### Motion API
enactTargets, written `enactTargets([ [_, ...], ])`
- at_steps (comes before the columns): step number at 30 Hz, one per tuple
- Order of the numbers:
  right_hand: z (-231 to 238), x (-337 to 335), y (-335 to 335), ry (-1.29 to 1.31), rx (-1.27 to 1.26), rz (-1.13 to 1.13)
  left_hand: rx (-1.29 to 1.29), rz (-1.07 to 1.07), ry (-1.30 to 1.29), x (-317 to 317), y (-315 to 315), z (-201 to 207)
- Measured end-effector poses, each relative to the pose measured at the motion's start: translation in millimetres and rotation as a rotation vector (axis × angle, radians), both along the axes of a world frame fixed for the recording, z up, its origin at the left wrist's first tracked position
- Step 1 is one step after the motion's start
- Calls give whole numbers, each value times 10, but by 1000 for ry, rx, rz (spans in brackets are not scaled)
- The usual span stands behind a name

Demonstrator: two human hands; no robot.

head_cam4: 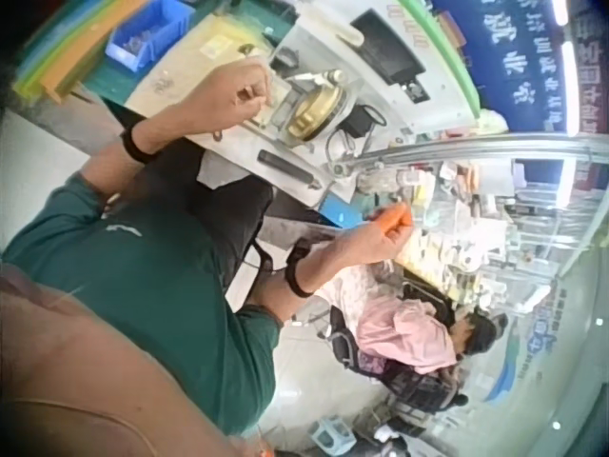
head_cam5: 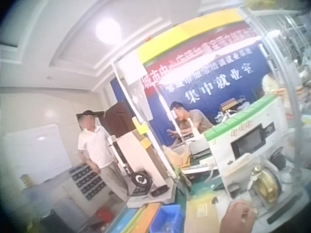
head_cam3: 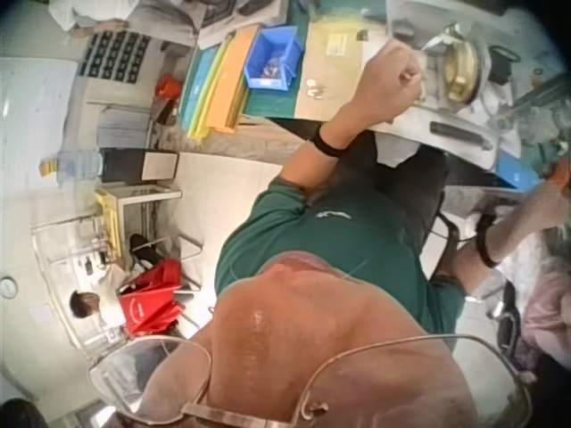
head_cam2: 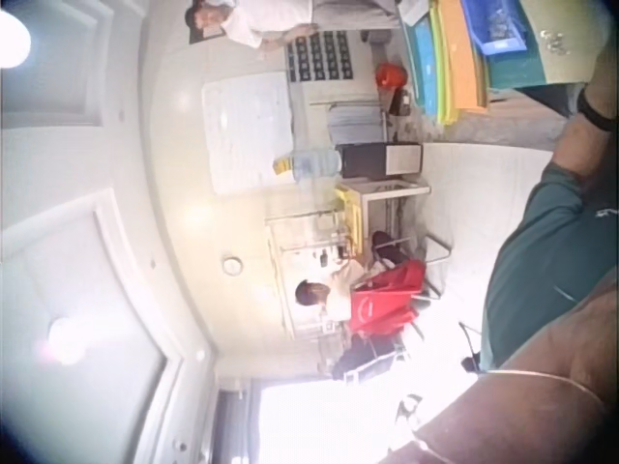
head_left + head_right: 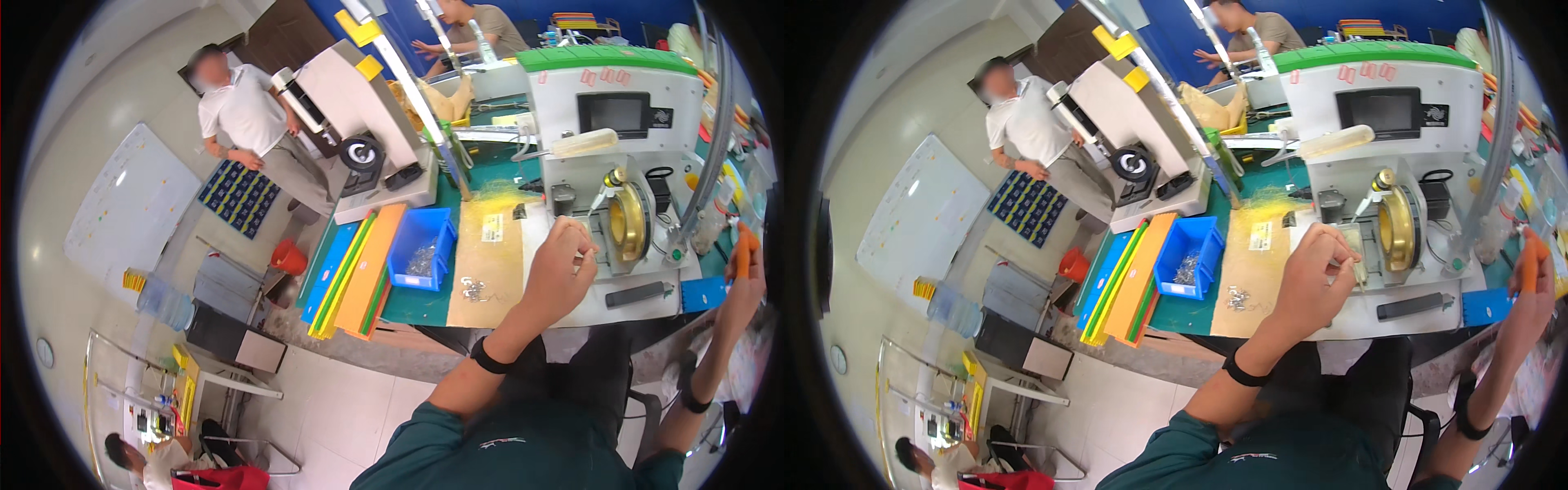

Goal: Using a small rotating lathe and precision tools to process metal components.

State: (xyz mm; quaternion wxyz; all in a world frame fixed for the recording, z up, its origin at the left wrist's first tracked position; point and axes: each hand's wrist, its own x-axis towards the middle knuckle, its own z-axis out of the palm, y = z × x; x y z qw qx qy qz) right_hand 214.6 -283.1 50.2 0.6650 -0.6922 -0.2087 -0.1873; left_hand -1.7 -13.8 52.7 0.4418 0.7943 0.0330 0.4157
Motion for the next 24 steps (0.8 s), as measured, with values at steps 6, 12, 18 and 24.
enactTargets([
  [6,-43,721,-471,150,-164,-450,161,42,-33,100,90,-178],
  [12,132,806,-189,84,81,-403,248,136,-2,22,110,-26],
  [18,221,998,-79,46,-159,-256,84,84,79,39,22,7],
  [24,103,1393,285,-200,-571,-311,164,72,-10,30,64,-50],
])
